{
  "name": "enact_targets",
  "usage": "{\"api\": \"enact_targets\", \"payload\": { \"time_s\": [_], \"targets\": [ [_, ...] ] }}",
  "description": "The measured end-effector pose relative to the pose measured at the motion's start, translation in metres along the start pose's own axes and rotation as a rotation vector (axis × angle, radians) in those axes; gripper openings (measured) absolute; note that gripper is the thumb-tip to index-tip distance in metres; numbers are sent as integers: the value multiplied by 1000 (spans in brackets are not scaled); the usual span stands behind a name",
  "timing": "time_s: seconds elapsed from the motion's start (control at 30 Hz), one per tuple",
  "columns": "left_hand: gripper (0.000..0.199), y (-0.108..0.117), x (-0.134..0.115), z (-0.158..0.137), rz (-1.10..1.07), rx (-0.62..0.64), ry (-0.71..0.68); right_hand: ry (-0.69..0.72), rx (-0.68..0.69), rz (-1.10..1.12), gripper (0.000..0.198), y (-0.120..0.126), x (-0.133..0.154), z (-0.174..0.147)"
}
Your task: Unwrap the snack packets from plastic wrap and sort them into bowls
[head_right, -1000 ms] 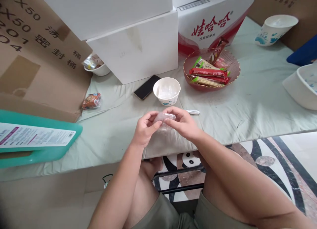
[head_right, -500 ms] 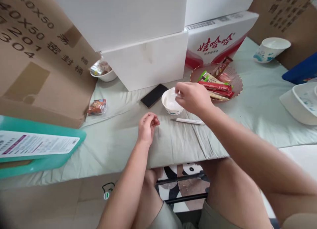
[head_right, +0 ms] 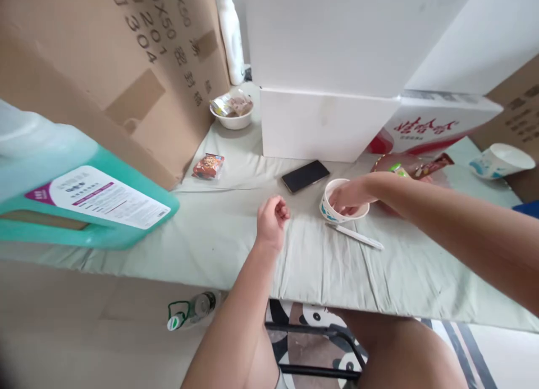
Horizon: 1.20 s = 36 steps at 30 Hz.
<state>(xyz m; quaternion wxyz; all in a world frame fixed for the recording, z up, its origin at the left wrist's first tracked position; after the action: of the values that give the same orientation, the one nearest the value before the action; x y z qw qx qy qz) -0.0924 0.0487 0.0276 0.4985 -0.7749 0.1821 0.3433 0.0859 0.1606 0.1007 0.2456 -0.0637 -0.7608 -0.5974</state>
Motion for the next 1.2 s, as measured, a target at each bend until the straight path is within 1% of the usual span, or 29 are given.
{"api": "enact_targets", "payload": {
  "time_s": [0.07, 0.1, 0.13, 0.17, 0.2, 0.23, 0.27, 0.3, 0.33, 0.37, 0.4, 0.43, 0.47, 0.5, 0.57, 0.6, 0.67, 0.7, 0.77, 0.8, 0.87, 0.9, 0.93, 0.97, 1.03, 1.1, 1.17, 1.2],
  "targets": [
    [17, 14, -6, 6, -191, -178, 79, -87, 321, -114, 17, 1, 19, 7],
    [19, 21, -8, 9, -277, -260, 126, -114, 444, -165, 15, -1, 34, 11],
    [20, 27, -11, 11, -344, -326, 167, -107, 502, -193, 13, -3, 55, 18],
    [21, 31, -13, 13, -392, -372, 195, -56, 535, -223, 13, -10, 81, 27],
    [21, 35, -15, 14, -424, -403, 208, 82, 456, -231, 18, -17, 115, 40],
    [21, 38, -17, 16, -443, -418, 212, 219, 349, -224, 29, -28, 149, 52],
    [21, 39, -18, 17, -449, -424, 212, 309, 250, -212, 42, -43, 180, 64],
    [21, 40, -19, 18, -448, -426, 209, 373, 209, -224, 54, -64, 208, 74],
    [21, 41, -18, 18, -439, -428, 205, 393, 188, -247, 66, -86, 230, 86],
    [22, 41, -17, 19, -429, -434, 199, 387, 195, -252, 75, -109, 248, 96],
    [23, 42, -16, 19, -417, -441, 193, 357, 221, -251, 80, -130, 261, 107],
    [25, 42, -16, 18, -406, -446, 187, 340, 243, -260, 78, -148, 270, 115],
    [27, 42, -15, 18, -399, -450, 182, 336, 249, -275, 73, -160, 275, 122],
    [28, 43, -16, 18, -397, -453, 186, 342, 248, -289, 68, -167, 277, 126],
    [27, 44, -18, 17, -414, -457, 208, 387, 233, -304, 60, -169, 268, 127],
    [25, 46, -21, 17, -430, -460, 218, 411, 226, -290, 58, -164, 259, 124],
    [22, 51, -30, 18, -466, -456, 214, 422, 214, -174, 55, -146, 229, 109],
    [21, 54, -35, 19, -479, -445, 193, 397, 192, -58, 54, -133, 211, 98],
    [22, 60, -45, 21, -474, -417, 127, 287, 124, 323, 50, -103, 168, 67],
    [23, 61, -48, 22, -448, -395, 98, 231, 108, 499, 48, -90, 147, 46],
    [24, 59, -48, 23, -321, -325, 62, 103, 73, 794, 45, -71, 111, -1],
    [23, 54, -44, 22, -231, -265, 55, 49, 56, 898, 47, -64, 97, -25],
    [20, 48, -39, 21, -136, -191, 54, 8, 29, 957, 52, -59, 87, -49],
    [19, 40, -32, 18, -48, -111, 53, -24, -15, 968, 57, -54, 79, -70],
    [24, 22, -16, 9, 72, 58, 84, -78, -130, 918, 66, -49, 65, -103],
    [30, 0, 4, -7, 111, 280, 177, -126, -214, 848, 70, -51, 50, -122],
    [36, -22, 20, -27, 122, 542, 281, -168, -258, 816, 69, -61, 30, -132],
    [38, -30, 26, -35, 137, 637, 300, -178, -271, 813, 66, -68, 19, -135]
  ]
}}
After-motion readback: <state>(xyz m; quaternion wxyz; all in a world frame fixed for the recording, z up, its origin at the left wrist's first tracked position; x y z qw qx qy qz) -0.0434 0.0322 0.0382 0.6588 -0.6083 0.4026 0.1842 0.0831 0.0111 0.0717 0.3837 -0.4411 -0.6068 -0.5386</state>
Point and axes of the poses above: each hand's wrist, its own z-axis towards the middle knuckle, its own y-axis out of the back of the hand, x = y × z, the point moved 6 cm from there along z, towards the middle knuckle, and after that the axes turned 9 degrees about -y, right-handed, at the moved point
